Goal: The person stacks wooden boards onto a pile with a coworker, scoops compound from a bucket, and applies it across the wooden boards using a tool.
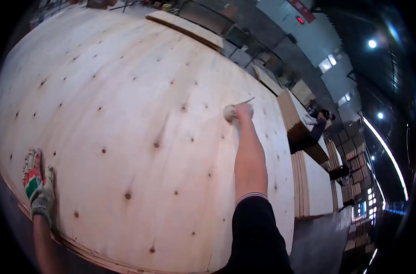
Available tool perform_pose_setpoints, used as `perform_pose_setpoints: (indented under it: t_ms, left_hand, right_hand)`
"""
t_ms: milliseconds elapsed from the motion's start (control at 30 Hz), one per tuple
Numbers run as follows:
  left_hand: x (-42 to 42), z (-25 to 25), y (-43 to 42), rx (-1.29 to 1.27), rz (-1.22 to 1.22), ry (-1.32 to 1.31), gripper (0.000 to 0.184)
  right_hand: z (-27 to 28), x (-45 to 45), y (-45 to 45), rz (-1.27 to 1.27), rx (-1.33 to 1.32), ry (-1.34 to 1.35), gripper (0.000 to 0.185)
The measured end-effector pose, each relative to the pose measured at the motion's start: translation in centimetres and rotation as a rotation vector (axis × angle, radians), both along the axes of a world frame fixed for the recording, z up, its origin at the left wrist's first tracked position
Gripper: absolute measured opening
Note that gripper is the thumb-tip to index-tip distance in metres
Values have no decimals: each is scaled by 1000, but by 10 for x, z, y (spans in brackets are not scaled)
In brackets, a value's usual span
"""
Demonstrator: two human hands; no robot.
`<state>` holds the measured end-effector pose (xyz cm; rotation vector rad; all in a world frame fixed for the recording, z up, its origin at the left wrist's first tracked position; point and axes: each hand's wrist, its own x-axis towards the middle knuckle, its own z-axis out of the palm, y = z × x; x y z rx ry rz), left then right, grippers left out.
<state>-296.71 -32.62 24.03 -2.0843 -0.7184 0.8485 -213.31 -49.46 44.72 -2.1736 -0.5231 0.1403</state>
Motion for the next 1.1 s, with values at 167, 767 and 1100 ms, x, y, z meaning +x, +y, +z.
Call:
perform_pose_setpoints:
  t_ms: [167, 767, 1100]
  left_hand:
    - [-16, 13, -18, -56, 111, -233, 49]
    - [73, 188, -102, -584, 676, -968, 66]
    - [58, 173, -121, -140, 186, -1266, 63]
  right_hand:
    - [8, -9, 18, 30, -663, -548, 39]
    - [22, -426, -343, 138, -669, -224, 33]
    - [8, -472, -372, 607, -482, -479, 19]
